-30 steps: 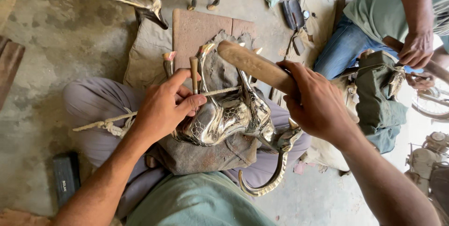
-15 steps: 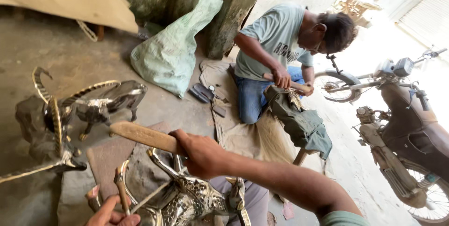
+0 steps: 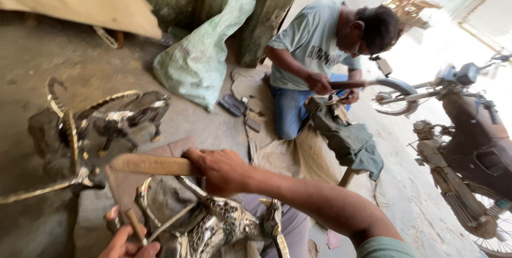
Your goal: The person sits on the floor and uses a hammer and chisel to shape a silver metal sculpture of an animal. They repeatedly strike the chisel to create texture and refine the surface details.
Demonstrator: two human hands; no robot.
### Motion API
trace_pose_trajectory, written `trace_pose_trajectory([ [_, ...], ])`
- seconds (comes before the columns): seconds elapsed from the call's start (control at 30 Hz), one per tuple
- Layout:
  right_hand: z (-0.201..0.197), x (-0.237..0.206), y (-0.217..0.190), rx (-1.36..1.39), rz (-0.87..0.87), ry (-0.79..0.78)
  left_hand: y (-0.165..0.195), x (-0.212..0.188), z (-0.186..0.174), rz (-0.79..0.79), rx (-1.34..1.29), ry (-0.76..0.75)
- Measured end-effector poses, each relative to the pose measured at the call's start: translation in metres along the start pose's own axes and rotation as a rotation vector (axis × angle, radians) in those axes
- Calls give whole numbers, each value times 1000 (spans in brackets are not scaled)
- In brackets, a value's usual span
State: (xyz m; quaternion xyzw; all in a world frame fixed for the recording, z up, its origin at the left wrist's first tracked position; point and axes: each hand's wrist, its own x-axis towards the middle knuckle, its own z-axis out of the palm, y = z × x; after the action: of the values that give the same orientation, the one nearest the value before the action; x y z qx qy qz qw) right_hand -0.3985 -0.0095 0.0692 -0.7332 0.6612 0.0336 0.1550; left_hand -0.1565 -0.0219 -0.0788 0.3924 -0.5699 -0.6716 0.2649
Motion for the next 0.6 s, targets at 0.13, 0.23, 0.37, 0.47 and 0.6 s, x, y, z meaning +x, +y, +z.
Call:
trace_pose_trajectory([
  [0.13, -1, 16, -19, -147, -130, 90, 6, -46, -1, -114, 134, 193],
  [0.23, 2, 27, -35, -68, -233, 214, 11, -66, 3, -22, 158, 280],
  [0.37, 2, 33, -58, -320, -311, 144, 10, -82, 1, 32, 65, 390],
  [0.47, -3, 29, -68, -139, -216, 103, 5, -82, -6, 147, 44, 482],
  [0.6, -7, 20, -65, -97, -368, 249, -3, -75, -9, 199, -45, 478],
])
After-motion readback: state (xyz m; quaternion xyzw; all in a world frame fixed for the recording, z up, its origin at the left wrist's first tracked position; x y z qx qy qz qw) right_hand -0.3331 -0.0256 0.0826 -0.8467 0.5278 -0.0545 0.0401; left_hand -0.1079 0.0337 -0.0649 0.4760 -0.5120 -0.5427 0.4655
